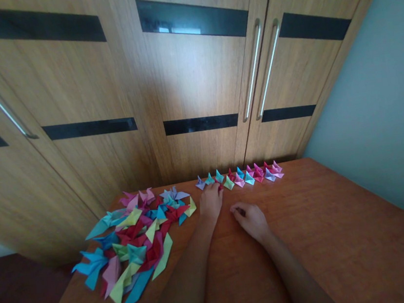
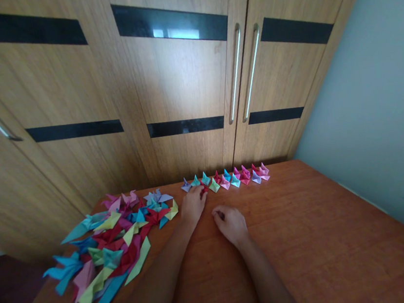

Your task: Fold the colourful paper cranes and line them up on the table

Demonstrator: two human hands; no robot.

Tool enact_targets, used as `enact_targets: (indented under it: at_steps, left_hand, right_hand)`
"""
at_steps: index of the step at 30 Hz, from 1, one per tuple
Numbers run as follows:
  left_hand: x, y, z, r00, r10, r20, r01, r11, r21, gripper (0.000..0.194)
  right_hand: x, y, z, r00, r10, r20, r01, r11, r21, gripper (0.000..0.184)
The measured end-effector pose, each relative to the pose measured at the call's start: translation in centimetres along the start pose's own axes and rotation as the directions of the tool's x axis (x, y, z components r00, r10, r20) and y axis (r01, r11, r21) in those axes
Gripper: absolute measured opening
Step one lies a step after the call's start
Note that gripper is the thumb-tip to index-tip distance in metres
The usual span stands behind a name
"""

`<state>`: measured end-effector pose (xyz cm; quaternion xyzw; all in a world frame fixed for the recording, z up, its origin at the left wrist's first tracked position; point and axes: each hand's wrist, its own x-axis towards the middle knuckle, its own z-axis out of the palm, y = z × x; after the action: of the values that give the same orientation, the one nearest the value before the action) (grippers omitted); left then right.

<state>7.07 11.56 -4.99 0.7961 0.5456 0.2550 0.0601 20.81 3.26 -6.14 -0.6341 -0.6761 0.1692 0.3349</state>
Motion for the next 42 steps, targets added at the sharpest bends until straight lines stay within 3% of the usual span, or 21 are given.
enact_targets:
  at_steps: [6,12,17,22,26,31,36,42]
  left_hand:
    - [-1.0,0.6,-0.6,0.999,0.034,0.001,-0.034,0.999,0.013,0.020]
    - [-4.8,0.9,-2.9,0.993,0.119,-0.005,-0.119,0.992,0.039,0.025]
    - [-8.4,-1.1,-7.6,0.986,0.162,-0.046,-0.155,0.980,0.125,0.025]
    - [-12.2,-4.9,-13.4,0.998,0.059,-0.021,-0.052,0.962,0.269,0.023]
    - [-15.5,-7.9,-16.0,0.999,-0.027,-0.046,0.041,0.942,0.332,0.026]
    - [-18.5,-9.5,-16.7,0.996,-0.074,-0.052,0.087,0.940,0.331,0.029]
    - [-19.9,-8.7,-17.1,0.984,-0.163,-0.070,0.177,0.933,0.314,0.028]
    - [-20.2,-7.9,-17.0,0.966,-0.259,-0.019,0.249,0.901,0.355,0.025]
  right_hand:
    - [0.2,0.5,0.1,0.999,0.020,-0.026,-0.019,0.998,0.066,0.024]
    - [0.3,0.9,0.3,1.000,0.009,-0.008,-0.008,0.997,0.078,0.023]
    - [0.0,0.7,0.3,1.000,0.014,0.011,-0.014,0.998,0.055,0.023]
    - [-0.1,0.6,0.3,0.999,0.005,0.042,-0.005,1.000,0.014,0.023]
    - [-0.2,0.6,0.4,0.999,-0.001,0.040,0.001,1.000,-0.022,0.022]
    - [-0.3,0.4,0.3,0.999,-0.006,0.032,0.006,1.000,-0.027,0.022]
    - [-0.4,0.3,0.2,0.999,-0.012,0.039,0.012,1.000,-0.016,0.023]
    - [-0.4,0.5,0.3,0.999,-0.028,0.038,0.029,0.999,-0.034,0.023]
